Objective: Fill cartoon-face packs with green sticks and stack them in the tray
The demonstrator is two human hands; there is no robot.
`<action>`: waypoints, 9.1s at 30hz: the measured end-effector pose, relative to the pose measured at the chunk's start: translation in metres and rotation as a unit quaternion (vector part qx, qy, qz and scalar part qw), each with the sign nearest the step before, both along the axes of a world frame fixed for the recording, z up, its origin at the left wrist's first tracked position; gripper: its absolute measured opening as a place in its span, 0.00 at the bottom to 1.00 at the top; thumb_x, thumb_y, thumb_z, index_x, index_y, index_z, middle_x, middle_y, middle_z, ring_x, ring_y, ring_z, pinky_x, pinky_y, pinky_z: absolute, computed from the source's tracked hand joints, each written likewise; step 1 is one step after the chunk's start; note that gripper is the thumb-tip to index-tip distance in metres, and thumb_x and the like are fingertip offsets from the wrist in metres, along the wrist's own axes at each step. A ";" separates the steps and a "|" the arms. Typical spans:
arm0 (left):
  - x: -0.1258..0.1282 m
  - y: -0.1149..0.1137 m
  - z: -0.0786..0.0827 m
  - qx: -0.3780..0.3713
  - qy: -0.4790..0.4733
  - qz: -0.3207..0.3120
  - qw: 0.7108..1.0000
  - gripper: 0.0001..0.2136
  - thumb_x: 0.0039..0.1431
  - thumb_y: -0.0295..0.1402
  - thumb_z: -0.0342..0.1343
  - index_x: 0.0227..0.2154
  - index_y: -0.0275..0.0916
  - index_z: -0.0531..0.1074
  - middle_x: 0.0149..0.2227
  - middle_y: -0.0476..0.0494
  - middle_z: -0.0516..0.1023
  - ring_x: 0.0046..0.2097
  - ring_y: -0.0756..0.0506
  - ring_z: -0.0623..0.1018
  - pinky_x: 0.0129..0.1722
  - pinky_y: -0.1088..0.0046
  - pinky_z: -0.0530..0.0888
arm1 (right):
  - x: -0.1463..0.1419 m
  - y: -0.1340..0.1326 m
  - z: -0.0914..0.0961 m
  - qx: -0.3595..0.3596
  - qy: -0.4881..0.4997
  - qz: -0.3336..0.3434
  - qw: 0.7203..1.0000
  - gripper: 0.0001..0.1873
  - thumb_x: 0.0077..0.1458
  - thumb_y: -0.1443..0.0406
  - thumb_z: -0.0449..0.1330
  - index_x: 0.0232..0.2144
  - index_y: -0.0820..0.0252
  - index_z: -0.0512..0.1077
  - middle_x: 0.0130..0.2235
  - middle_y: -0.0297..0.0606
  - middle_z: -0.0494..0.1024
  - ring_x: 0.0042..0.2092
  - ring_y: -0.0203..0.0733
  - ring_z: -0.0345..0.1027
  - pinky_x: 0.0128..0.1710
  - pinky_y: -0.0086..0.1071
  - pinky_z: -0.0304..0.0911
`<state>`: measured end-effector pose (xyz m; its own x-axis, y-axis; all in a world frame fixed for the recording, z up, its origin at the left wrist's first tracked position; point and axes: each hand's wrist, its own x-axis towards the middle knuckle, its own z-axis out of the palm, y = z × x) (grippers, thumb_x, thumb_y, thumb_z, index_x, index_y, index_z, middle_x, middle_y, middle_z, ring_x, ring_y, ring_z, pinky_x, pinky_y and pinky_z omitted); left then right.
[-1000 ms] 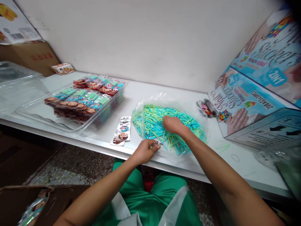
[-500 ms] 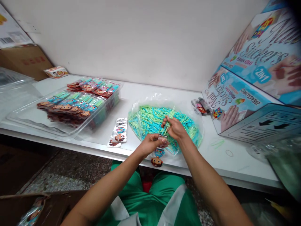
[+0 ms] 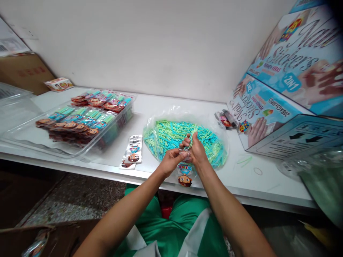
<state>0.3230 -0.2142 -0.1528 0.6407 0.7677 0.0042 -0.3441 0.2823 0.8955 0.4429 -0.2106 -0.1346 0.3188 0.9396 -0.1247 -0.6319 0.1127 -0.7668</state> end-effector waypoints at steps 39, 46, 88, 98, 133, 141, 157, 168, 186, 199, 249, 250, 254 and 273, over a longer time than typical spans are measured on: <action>0.002 0.028 0.048 0.022 -0.032 0.237 0.971 0.14 0.44 0.41 0.63 0.28 0.34 0.73 0.30 0.46 0.77 0.36 0.46 0.78 0.41 0.68 0.72 | -0.008 -0.042 0.050 0.048 -0.871 0.213 0.440 0.12 0.62 0.60 0.45 0.33 0.62 0.63 0.34 0.42 0.73 0.36 0.43 0.66 0.33 0.32 0.51; -0.006 0.024 0.049 0.016 -0.035 0.248 0.968 0.13 0.45 0.39 0.63 0.27 0.34 0.73 0.29 0.46 0.77 0.36 0.46 0.78 0.41 0.69 0.72 | -0.011 -0.049 0.055 0.020 -0.854 0.225 0.469 0.11 0.63 0.60 0.43 0.38 0.60 0.60 0.35 0.41 0.74 0.34 0.42 0.68 0.29 0.30 0.50; -0.079 -0.024 0.051 0.482 0.392 0.095 0.778 0.06 0.56 0.29 0.50 0.32 0.37 0.71 0.32 0.44 0.77 0.36 0.45 0.75 0.36 0.72 0.67 | -0.006 -0.069 0.103 0.037 -0.841 0.386 0.377 0.15 0.62 0.58 0.43 0.37 0.61 0.65 0.33 0.42 0.75 0.31 0.40 0.67 0.26 0.29 0.50; -0.071 -0.029 0.049 0.569 0.483 0.066 0.662 0.07 0.59 0.32 0.46 0.32 0.37 0.68 0.30 0.41 0.75 0.35 0.43 0.74 0.34 0.70 0.65 | -0.014 -0.071 0.099 0.018 -0.885 0.338 0.320 0.10 0.60 0.65 0.46 0.38 0.62 0.65 0.32 0.45 0.76 0.31 0.44 0.70 0.25 0.30 0.51; -0.082 -0.021 0.054 0.342 0.354 -0.043 0.869 0.11 0.50 0.38 0.56 0.21 0.37 0.65 0.21 0.54 0.63 0.25 0.52 0.63 0.26 0.77 0.59 | 0.000 -0.060 0.100 0.035 -0.732 0.496 0.466 0.15 0.61 0.58 0.44 0.30 0.62 0.64 0.27 0.34 0.67 0.28 0.34 0.58 0.27 0.26 0.53; -0.082 -0.023 0.057 0.385 0.408 -0.045 0.826 0.11 0.51 0.41 0.55 0.25 0.37 0.67 0.23 0.52 0.67 0.27 0.50 0.66 0.26 0.76 0.58 | -0.003 -0.061 0.098 0.020 -0.766 0.495 0.410 0.18 0.60 0.56 0.43 0.33 0.62 0.65 0.29 0.39 0.71 0.27 0.36 0.59 0.24 0.28 0.50; -0.079 -0.029 0.053 0.421 0.411 -0.023 0.808 0.11 0.55 0.41 0.52 0.28 0.36 0.69 0.26 0.48 0.71 0.29 0.49 0.69 0.28 0.76 0.59 | -0.003 -0.063 0.093 -0.001 -0.776 0.491 0.395 0.18 0.60 0.56 0.43 0.37 0.63 0.66 0.32 0.43 0.74 0.29 0.39 0.64 0.24 0.28 0.50; -0.079 -0.032 0.046 0.379 0.355 0.024 0.854 0.08 0.54 0.37 0.53 0.28 0.37 0.68 0.25 0.50 0.71 0.29 0.50 0.69 0.29 0.76 0.61 | -0.001 -0.061 0.096 -0.005 -0.747 0.513 0.423 0.17 0.58 0.56 0.44 0.32 0.62 0.64 0.28 0.38 0.69 0.28 0.36 0.59 0.27 0.28 0.52; -0.072 -0.039 0.033 0.526 0.398 0.090 0.746 0.06 0.58 0.34 0.49 0.33 0.38 0.68 0.33 0.42 0.75 0.37 0.44 0.72 0.37 0.70 0.65 | -0.010 -0.062 0.093 -0.047 -0.810 0.471 0.345 0.15 0.52 0.64 0.48 0.37 0.67 0.69 0.35 0.50 0.75 0.31 0.46 0.69 0.24 0.31 0.55; -0.072 -0.040 0.048 0.253 0.256 -0.090 0.929 0.13 0.59 0.40 0.47 0.30 0.34 0.67 0.28 0.44 0.73 0.30 0.49 0.74 0.30 0.75 0.67 | -0.005 -0.047 0.114 0.030 -0.773 0.486 0.407 0.17 0.53 0.59 0.54 0.43 0.62 0.68 0.35 0.42 0.76 0.33 0.41 0.68 0.25 0.27 0.52; -0.060 -0.047 0.037 -0.053 0.067 -0.059 0.995 0.18 0.51 0.41 0.59 0.39 0.31 0.71 0.29 0.40 0.78 0.27 0.48 0.76 0.31 0.72 0.70 | -0.011 -0.070 0.052 -0.007 -0.547 0.212 0.810 0.07 0.50 0.65 0.53 0.33 0.60 0.67 0.29 0.32 0.70 0.31 0.35 0.62 0.32 0.29 0.58; -0.060 -0.047 0.037 -0.052 0.068 -0.061 0.994 0.18 0.51 0.41 0.58 0.40 0.31 0.71 0.29 0.40 0.78 0.27 0.47 0.76 0.31 0.72 0.70 | -0.011 -0.071 0.052 -0.003 -0.540 0.212 0.815 0.09 0.51 0.64 0.53 0.35 0.60 0.67 0.31 0.33 0.70 0.32 0.35 0.63 0.33 0.29 0.58; -0.060 -0.047 0.037 -0.045 0.066 -0.063 0.995 0.18 0.51 0.40 0.58 0.40 0.31 0.71 0.29 0.39 0.78 0.27 0.47 0.77 0.31 0.72 0.70 | -0.012 -0.073 0.054 0.029 -0.510 0.226 0.829 0.10 0.54 0.61 0.53 0.35 0.62 0.68 0.31 0.34 0.70 0.32 0.35 0.63 0.34 0.29 0.59; -0.061 -0.046 0.038 -0.047 0.060 -0.064 0.995 0.13 0.53 0.38 0.57 0.36 0.31 0.72 0.29 0.40 0.78 0.27 0.48 0.76 0.30 0.74 0.70 | -0.011 -0.076 0.055 0.011 -0.536 0.159 0.829 0.09 0.52 0.65 0.53 0.33 0.60 0.72 0.28 0.33 0.73 0.31 0.35 0.65 0.32 0.29 0.61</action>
